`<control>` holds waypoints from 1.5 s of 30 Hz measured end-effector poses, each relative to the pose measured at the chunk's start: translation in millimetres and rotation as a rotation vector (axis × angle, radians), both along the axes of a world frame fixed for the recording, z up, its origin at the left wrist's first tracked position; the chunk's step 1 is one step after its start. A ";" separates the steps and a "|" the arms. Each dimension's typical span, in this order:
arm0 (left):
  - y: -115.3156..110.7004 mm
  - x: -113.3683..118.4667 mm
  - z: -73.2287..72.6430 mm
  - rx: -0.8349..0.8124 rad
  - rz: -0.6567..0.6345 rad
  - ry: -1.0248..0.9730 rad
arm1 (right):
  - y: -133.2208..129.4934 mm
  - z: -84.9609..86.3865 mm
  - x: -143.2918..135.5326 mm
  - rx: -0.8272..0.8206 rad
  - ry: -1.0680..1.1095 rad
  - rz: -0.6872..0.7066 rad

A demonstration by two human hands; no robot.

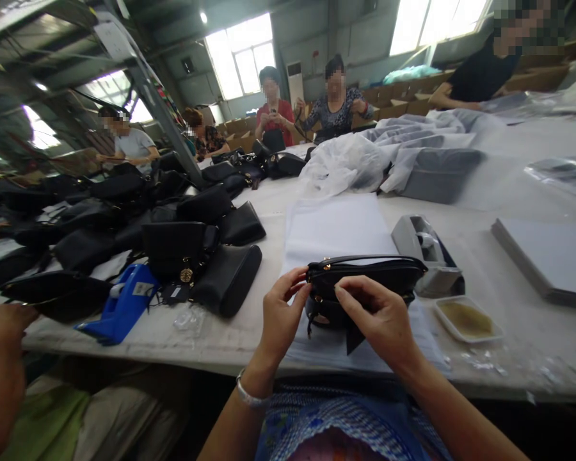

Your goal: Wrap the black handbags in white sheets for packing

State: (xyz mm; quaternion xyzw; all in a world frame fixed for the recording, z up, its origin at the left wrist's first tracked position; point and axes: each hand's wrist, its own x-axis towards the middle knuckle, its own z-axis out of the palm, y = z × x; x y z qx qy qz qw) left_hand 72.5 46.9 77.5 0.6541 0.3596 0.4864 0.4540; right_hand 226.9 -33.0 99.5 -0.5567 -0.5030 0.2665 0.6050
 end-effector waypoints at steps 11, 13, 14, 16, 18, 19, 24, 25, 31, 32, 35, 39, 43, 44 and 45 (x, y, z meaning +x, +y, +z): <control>-15.6 14.0 -23.5 0.152 0.019 0.023 | 3.8 4.4 25.8 0.067 -0.138 -0.088; -13.9 15.2 -23.4 0.207 -0.001 0.029 | -1.3 5.5 23.0 0.056 -0.163 -0.064; -13.3 15.4 -22.6 0.232 -0.010 0.041 | -3.1 5.5 21.0 0.055 -0.179 -0.055; -12.8 15.4 -20.2 0.275 -0.019 0.082 | -4.5 4.7 17.7 0.062 -0.205 -0.052; -13.6 16.3 -18.2 0.297 0.002 0.124 | -3.2 3.8 15.9 0.075 -0.217 -0.069; -14.5 17.4 -17.8 0.298 0.021 0.139 | -1.8 3.3 15.5 0.081 -0.223 -0.085; -19.1 26.9 -20.1 0.258 0.117 0.141 | 8.0 -2.5 15.5 0.084 -0.279 -0.157; -19.6 28.4 -20.4 0.246 0.120 0.136 | 9.7 -4.1 15.7 0.079 -0.289 -0.169; -17.9 32.3 -19.8 -0.049 0.059 -0.051 | 15.4 -10.5 20.6 0.101 -0.356 -0.125; -17.2 32.5 -20.6 -0.119 0.027 -0.121 | 15.5 -10.6 21.8 0.112 -0.370 -0.109; -16.1 32.7 -24.6 -0.286 -0.066 -0.306 | 13.2 -9.9 23.8 0.127 -0.425 -0.066; -16.9 31.9 -28.6 -0.350 -0.105 -0.385 | 3.5 -9.4 20.4 0.134 -0.544 -0.035; -16.9 31.6 -29.5 -0.325 -0.106 -0.357 | -6.6 -11.2 12.8 0.164 -0.714 -0.058; -16.9 31.9 -29.7 -0.314 -0.107 -0.350 | -8.2 -11.4 11.0 0.171 -0.762 -0.083; -17.0 32.2 -29.9 -0.304 -0.107 -0.346 | -9.3 -11.4 9.5 0.178 -0.811 -0.115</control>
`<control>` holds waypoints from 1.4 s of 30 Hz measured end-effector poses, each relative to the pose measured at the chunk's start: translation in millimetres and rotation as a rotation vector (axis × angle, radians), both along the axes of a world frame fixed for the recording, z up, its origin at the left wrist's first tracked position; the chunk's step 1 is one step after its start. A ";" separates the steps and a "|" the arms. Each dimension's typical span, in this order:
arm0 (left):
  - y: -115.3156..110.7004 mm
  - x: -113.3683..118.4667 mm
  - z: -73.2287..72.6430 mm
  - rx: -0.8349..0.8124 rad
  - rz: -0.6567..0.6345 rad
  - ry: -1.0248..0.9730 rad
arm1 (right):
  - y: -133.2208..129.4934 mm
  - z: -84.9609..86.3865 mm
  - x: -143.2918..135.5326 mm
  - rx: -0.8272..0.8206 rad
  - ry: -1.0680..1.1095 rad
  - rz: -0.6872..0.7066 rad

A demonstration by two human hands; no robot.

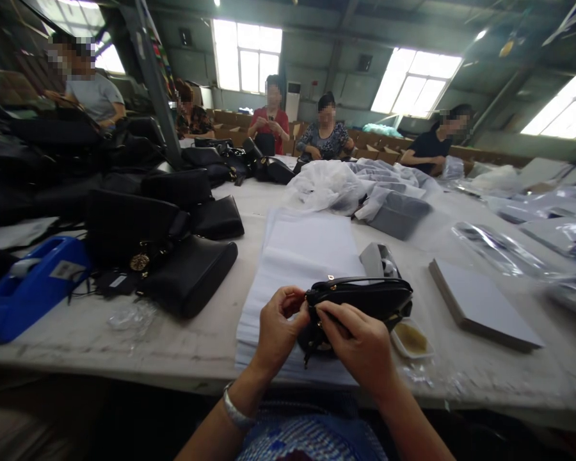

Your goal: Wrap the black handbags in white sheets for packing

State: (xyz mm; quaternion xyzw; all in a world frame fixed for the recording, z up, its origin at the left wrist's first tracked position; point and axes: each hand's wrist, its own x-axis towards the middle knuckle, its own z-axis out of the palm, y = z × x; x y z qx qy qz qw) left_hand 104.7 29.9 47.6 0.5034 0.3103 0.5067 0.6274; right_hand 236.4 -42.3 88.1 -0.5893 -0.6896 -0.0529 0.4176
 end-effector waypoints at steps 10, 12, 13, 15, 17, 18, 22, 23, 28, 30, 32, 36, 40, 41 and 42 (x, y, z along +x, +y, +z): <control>-4.6 -12.6 4.3 0.207 -0.052 0.021 | 2.5 2.4 -1.2 0.006 0.020 -0.064; -4.4 -14.5 6.6 0.253 -0.049 0.056 | 2.9 1.6 -1.1 0.004 0.042 -0.062; -4.3 -14.8 7.4 0.264 -0.041 0.068 | 3.1 1.1 -1.1 0.004 0.050 -0.063; -4.3 -14.4 8.3 0.277 -0.027 0.080 | 3.4 -0.2 -0.9 0.003 0.068 -0.067; -5.0 -13.7 8.4 0.276 -0.036 0.065 | 3.6 -1.6 -0.5 0.004 0.081 -0.070; -5.6 -13.4 8.3 0.268 -0.049 0.053 | 3.7 -2.3 -0.3 0.007 0.085 -0.071; -8.3 -11.6 8.5 0.229 -0.064 0.041 | 3.9 -3.3 0.0 0.025 0.082 -0.077; -8.8 -10.9 8.7 0.228 -0.051 0.050 | 3.7 -3.2 -0.1 0.030 0.080 -0.076; -9.6 -7.9 9.2 0.220 -0.022 0.064 | 0.9 -1.9 -0.2 0.030 0.074 -0.056; -9.7 -8.1 9.4 0.219 -0.031 0.066 | -0.1 -1.1 0.2 0.028 0.085 -0.051; -10.1 -8.8 10.3 0.220 -0.041 0.074 | -0.7 -0.4 0.8 0.031 0.094 -0.055; -11.5 -9.5 13.5 0.198 -0.044 0.084 | -0.5 -1.3 2.0 0.013 0.093 -0.051; -11.7 -8.1 14.9 0.184 -0.025 0.110 | -0.7 -4.9 3.4 0.002 0.084 -0.047; -11.6 -7.7 14.6 0.183 -0.022 0.114 | -1.0 -5.4 3.6 0.004 0.083 -0.042; -11.4 -7.3 14.1 0.181 -0.019 0.116 | -1.4 -5.7 3.7 0.005 0.084 -0.035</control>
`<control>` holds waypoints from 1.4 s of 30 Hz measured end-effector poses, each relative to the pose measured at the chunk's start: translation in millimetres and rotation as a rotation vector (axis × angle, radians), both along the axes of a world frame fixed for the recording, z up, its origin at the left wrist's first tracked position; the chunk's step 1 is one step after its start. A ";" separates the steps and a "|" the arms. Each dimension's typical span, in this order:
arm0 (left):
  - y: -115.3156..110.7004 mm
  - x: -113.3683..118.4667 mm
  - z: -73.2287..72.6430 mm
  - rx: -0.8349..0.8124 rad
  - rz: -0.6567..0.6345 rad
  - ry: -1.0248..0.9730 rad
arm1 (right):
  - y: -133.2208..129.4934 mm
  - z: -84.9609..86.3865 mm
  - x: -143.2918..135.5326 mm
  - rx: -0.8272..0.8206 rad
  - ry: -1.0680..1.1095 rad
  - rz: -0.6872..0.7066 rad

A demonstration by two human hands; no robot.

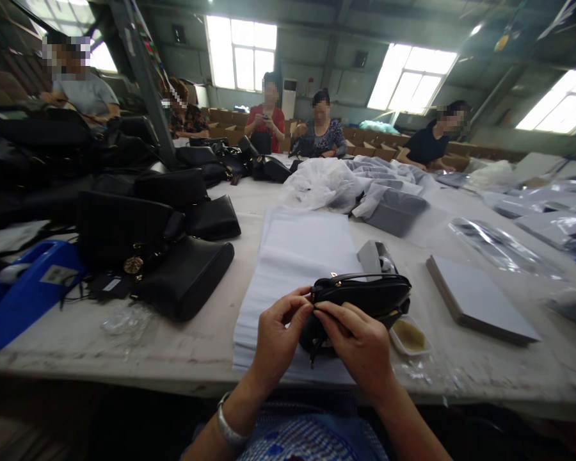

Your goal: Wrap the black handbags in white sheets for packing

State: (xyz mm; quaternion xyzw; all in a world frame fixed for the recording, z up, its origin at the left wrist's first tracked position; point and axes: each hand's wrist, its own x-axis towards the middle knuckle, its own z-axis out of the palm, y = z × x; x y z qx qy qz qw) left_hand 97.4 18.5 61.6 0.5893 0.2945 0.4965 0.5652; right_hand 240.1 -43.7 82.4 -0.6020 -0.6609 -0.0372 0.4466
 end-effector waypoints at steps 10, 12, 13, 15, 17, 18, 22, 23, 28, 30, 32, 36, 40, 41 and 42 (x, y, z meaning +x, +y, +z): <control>5.3 8.7 -0.6 0.032 0.039 0.011 | -0.6 1.0 -0.9 0.090 0.022 -0.038; 6.6 11.7 1.1 0.077 0.047 0.052 | -0.5 0.9 -0.7 0.113 -0.004 -0.059; 7.0 13.1 1.6 0.091 0.052 0.068 | -0.6 0.6 -0.5 0.120 -0.019 -0.067; 7.3 15.7 1.3 0.101 0.065 0.085 | -0.8 -0.6 0.1 0.131 -0.058 -0.073; 7.5 18.0 -0.7 0.079 0.078 0.077 | -0.4 -2.5 0.6 0.141 -0.111 -0.078; 7.7 18.9 -2.0 0.054 0.077 0.063 | 0.1 -3.4 0.7 0.142 -0.143 -0.081; 9.5 19.6 -7.6 -0.063 0.041 -0.026 | 3.1 0.6 -0.5 0.124 -0.287 -0.114; 10.0 19.2 -8.7 -0.078 0.033 -0.041 | 3.5 4.2 -0.7 0.108 -0.327 -0.124; 10.7 16.7 -11.3 -0.091 0.007 -0.067 | 3.7 22.7 2.0 0.011 -0.492 -0.143; 10.0 16.6 -11.9 -0.090 0.009 -0.074 | 4.4 21.1 4.0 0.024 -0.501 -0.130; 8.9 16.7 -13.0 -0.091 0.008 -0.078 | 5.7 12.5 5.4 0.074 -0.472 -0.116; 6.5 15.8 -16.8 -0.086 0.005 -0.085 | 6.6 -9.9 4.5 0.151 -0.363 -0.123; 5.4 15.9 -18.9 -0.091 0.082 -0.074 | 3.4 -16.3 0.8 0.150 -0.346 -0.144; 5.3 16.5 -18.6 -0.097 0.102 -0.070 | 2.9 -15.6 -0.1 0.145 -0.348 -0.150; 5.3 17.2 -17.9 -0.102 0.120 -0.067 | 2.7 -14.5 -0.9 0.140 -0.350 -0.158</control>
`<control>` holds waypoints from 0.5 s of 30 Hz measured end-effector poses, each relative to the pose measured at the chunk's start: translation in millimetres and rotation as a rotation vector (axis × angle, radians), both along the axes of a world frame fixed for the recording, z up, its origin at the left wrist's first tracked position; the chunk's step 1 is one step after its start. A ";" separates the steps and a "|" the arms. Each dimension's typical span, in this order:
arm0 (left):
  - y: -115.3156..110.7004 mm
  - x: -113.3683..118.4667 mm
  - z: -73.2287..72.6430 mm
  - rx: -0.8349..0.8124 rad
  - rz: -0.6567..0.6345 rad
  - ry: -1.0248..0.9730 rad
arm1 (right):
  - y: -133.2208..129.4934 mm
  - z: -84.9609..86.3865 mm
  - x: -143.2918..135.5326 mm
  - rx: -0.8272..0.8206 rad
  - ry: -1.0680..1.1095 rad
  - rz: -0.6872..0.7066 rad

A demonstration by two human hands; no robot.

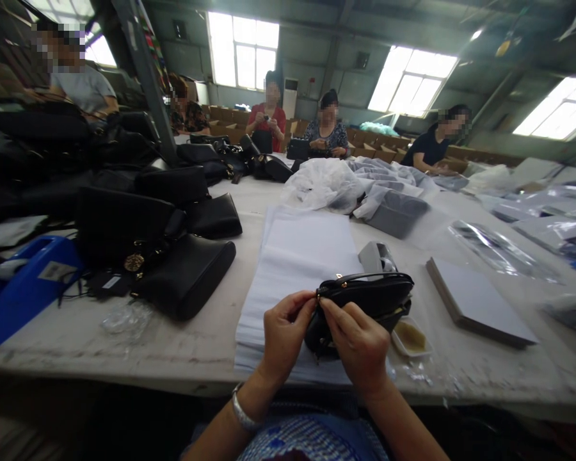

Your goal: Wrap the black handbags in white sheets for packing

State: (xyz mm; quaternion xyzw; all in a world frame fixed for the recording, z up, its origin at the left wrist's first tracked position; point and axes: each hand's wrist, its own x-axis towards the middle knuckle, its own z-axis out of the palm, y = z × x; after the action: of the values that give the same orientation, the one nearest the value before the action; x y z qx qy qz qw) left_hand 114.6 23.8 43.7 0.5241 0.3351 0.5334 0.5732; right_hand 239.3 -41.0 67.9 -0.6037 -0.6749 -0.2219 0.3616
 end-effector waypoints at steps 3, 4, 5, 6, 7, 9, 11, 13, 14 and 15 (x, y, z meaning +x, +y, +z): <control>0.2 1.7 3.5 0.031 0.061 0.035 | 2.0 3.3 -1.7 -0.006 -0.015 -0.033; 0.5 1.4 4.9 0.062 0.083 0.057 | 2.9 4.2 -2.2 -0.004 -0.025 -0.048; 0.9 0.4 6.2 0.099 0.104 0.081 | 3.3 4.9 -2.5 -0.006 -0.031 -0.063; 1.4 -1.4 7.6 0.136 0.122 0.104 | 2.9 5.7 -2.7 -0.013 -0.029 -0.074; 2.1 -3.9 9.0 0.165 0.140 0.124 | 1.5 6.5 -2.9 -0.028 -0.018 -0.080; 3.8 -10.9 12.5 0.185 0.173 0.136 | -4.7 9.0 -3.0 -0.077 0.023 -0.067; 5.1 -18.6 17.2 0.175 0.198 0.123 | -13.9 13.0 -2.8 -0.128 0.074 -0.027; 5.3 -24.5 22.9 0.158 0.199 0.090 | -22.6 18.8 -2.4 -0.128 0.109 0.003; 4.7 -26.3 25.9 0.149 0.189 0.070 | -25.6 22.2 -2.3 -0.111 0.120 0.005; 3.7 -27.2 28.9 0.139 0.175 0.051 | -27.5 25.9 -2.3 -0.089 0.130 0.000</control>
State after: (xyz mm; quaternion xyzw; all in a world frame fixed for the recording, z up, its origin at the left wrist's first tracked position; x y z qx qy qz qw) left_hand 87.4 27.4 72.7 0.5447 0.3561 0.5901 0.4778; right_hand 236.9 -68.4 93.8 -0.6323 -0.6592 -0.1523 0.3775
